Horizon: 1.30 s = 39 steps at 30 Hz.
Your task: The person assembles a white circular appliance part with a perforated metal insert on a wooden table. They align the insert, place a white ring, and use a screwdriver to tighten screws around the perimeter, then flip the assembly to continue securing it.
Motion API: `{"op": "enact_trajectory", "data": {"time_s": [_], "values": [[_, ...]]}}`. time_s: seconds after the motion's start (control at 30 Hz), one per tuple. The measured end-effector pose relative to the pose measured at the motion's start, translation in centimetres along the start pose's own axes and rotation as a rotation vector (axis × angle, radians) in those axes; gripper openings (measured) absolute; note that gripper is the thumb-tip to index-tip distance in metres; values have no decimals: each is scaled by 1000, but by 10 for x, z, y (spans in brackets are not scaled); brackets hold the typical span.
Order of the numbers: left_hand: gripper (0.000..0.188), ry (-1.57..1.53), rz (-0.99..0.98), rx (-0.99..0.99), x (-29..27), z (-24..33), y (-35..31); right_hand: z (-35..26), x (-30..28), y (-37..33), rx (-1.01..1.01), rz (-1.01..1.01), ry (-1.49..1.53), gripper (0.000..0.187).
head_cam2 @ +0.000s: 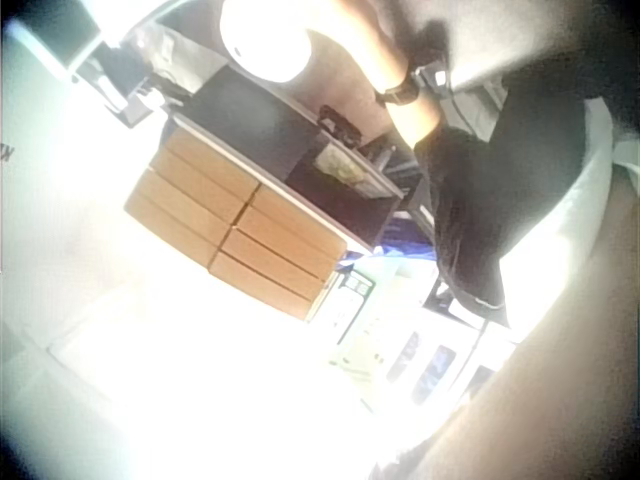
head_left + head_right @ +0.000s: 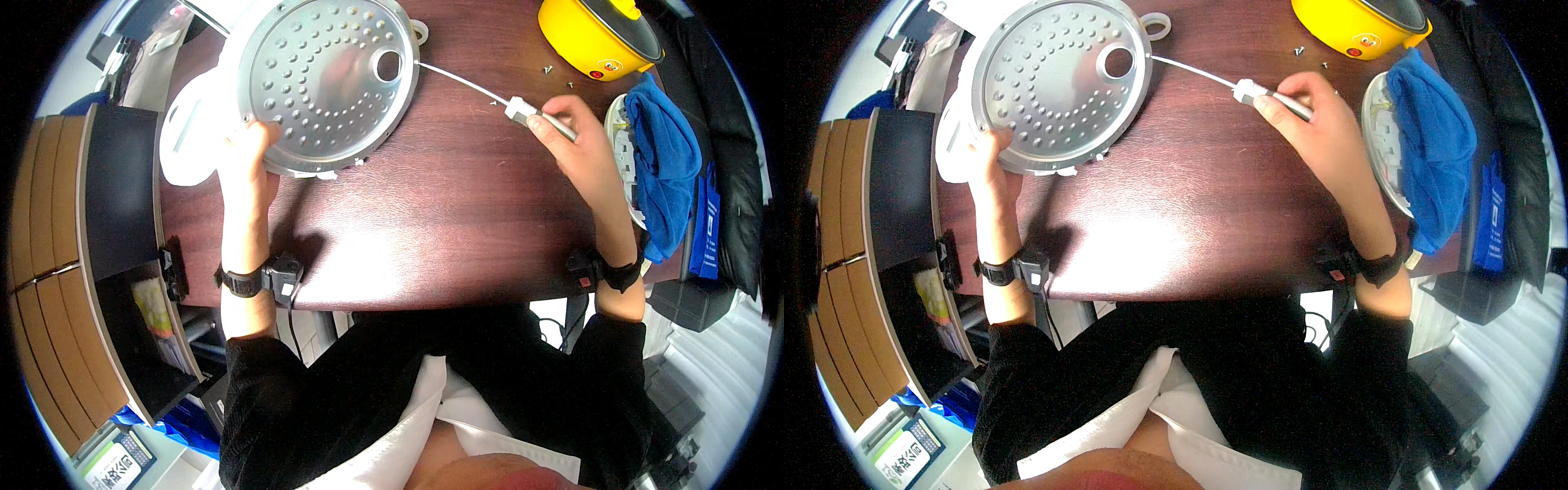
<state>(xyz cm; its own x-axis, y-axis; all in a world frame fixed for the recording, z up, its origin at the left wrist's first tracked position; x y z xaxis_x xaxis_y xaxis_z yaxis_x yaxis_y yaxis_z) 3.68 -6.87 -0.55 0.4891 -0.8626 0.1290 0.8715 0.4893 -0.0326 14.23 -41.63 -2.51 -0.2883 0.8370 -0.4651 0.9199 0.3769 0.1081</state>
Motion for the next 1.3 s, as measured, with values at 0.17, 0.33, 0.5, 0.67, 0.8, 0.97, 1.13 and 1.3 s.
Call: {"op": "enact_trajectory", "data": {"time_s": [0.17, 0.33, 0.5, 0.67, 0.8, 0.97, 1.13, 1.3], "values": [[25, -19, -3, 17, 5, 3, -2, -5, -7, 1, -123, 155, -86, 36], [35, -51, 38, 6, 5, 2, -1, -12, -7, -9, 4, 71, 466, 37], [37, -57, 13, 10, 7, 3, 1, -9, -12, -4, -121, 193, 242, 26], [37, -36, -1, 20, 8, 3, 0, -11, -14, -5, -51, 258, 215, 25], [37, -36, -4, 20, 9, 5, -1, -13, -13, -4, -94, 244, 122, 27], [38, -39, 3, -5, 7, 4, -1, -9, -12, -2, -282, 300, 38, 33], [38, -40, 3, 9, 7, 3, -1, -14, -9, -3, -319, 265, 219, 36], [38, -54, 7, 12, 7, 3, 0, -15, -12, -4, -362, 224, 188, 35]]}}
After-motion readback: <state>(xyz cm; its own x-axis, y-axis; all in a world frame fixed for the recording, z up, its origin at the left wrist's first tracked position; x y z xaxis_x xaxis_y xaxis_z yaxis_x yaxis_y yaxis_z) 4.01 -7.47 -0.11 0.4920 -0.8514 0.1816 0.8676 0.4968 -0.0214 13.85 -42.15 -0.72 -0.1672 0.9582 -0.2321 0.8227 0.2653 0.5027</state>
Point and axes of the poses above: each hand's wrist, its own y-axis towards the middle knuckle, its own x-axis out of the palm, z = x × y, the point moved 2 cm from there along y, towards the middle knuckle, and after that the axes turned 8 degrees about -x, right-handed, at the moved point
